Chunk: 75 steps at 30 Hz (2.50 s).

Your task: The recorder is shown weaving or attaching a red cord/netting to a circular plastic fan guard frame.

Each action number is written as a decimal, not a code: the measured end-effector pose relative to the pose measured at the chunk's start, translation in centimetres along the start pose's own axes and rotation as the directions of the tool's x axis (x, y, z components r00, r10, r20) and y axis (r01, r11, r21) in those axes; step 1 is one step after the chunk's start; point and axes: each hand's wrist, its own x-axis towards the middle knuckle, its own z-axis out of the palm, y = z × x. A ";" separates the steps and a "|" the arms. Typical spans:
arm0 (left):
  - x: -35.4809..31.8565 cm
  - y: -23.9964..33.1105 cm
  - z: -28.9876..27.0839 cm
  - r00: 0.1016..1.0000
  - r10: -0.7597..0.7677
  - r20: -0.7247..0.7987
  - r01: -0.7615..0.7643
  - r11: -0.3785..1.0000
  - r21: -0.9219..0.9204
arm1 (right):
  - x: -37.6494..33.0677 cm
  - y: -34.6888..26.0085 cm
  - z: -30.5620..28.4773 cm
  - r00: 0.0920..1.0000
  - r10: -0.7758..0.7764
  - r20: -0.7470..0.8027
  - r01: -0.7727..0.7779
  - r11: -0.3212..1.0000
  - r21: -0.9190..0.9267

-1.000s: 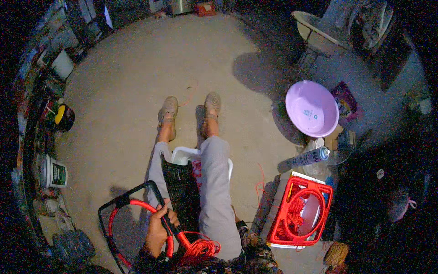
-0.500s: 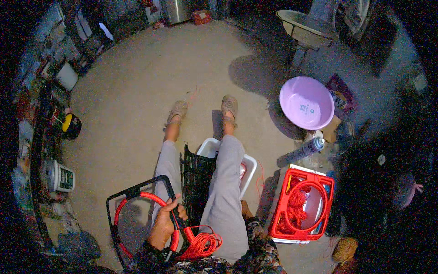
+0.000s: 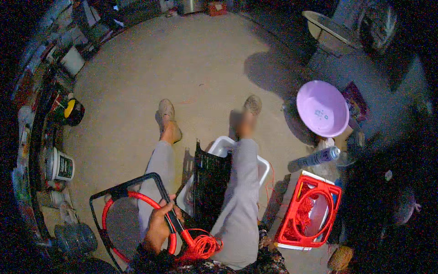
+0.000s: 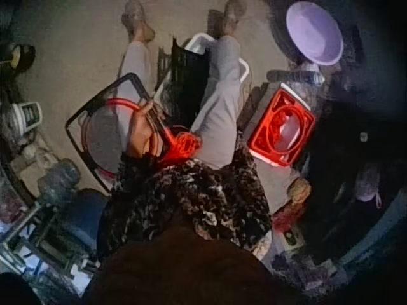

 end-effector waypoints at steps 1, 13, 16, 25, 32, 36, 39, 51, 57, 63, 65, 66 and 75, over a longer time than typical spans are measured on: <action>0.2 0.1 -0.4 1.000 -0.005 0.022 0.006 1.000 -0.012 | -0.3 0.6 0.3 1.000 0.005 -0.004 -0.005 1.000 -0.003; -0.6 -0.5 -1.3 0.992 0.116 -0.051 -0.119 0.991 -0.062 | 1.3 2.4 4.2 0.997 -0.020 -0.075 0.021 1.000 0.014; 0.4 -1.2 -1.5 0.995 0.098 -0.006 -0.098 0.990 -0.105 | 2.1 5.5 3.6 0.994 -0.028 -0.104 0.028 1.000 0.006; -0.4 -0.4 -1.6 0.997 0.009 0.081 0.007 0.980 -0.201 | 2.6 1.2 4.6 0.995 0.041 -0.093 -0.040 0.999 0.018; -1.5 -0.4 -0.2 0.993 0.112 -0.030 -0.114 0.988 -0.104 | 1.9 0.2 3.4 0.994 0.077 -0.080 -0.078 0.997 -0.012; -1.1 -0.7 -0.8 0.996 0.078 -0.037 -0.083 0.981 -0.174 | 1.5 -0.1 2.9 0.994 0.084 -0.070 -0.083 0.997 0.007; -0.6 -1.2 -1.3 0.998 0.064 -0.022 -0.067 0.980 -0.186 | 1.2 0.0 2.7 0.995 0.071 -0.070 -0.069 0.997 0.033; -3.0 -0.2 1.3 0.994 0.101 -0.031 -0.103 0.990 -0.099 | -0.5 -3.5 1.2 1.000 0.001 -0.005 -0.001 0.997 0.078; -3.4 -0.7 0.8 0.996 0.089 -0.007 -0.089 0.989 -0.115 | -4.7 -5.4 -2.9 0.997 -0.074 0.039 0.069 0.990 0.119; -4.2 -0.3 0.0 0.973 0.191 0.132 -0.166 0.969 -0.182 | -12.1 -8.3 -8.1 0.975 -0.168 0.144 0.139 0.972 0.192; -3.4 -0.7 0.7 0.970 0.170 0.172 -0.138 0.974 -0.182 | -14.3 -7.5 -11.9 0.976 -0.166 0.143 0.140 0.975 0.174; -3.6 -0.6 0.8 0.967 0.199 0.161 -0.169 0.969 -0.179 | -15.9 -7.6 -12.8 0.971 -0.171 0.166 0.141 0.974 0.175; -4.6 -1.0 -0.9 0.948 0.185 0.257 -0.154 0.979 -0.135 | -30.6 -6.1 -21.6 0.954 -0.107 0.279 0.057 0.982 0.182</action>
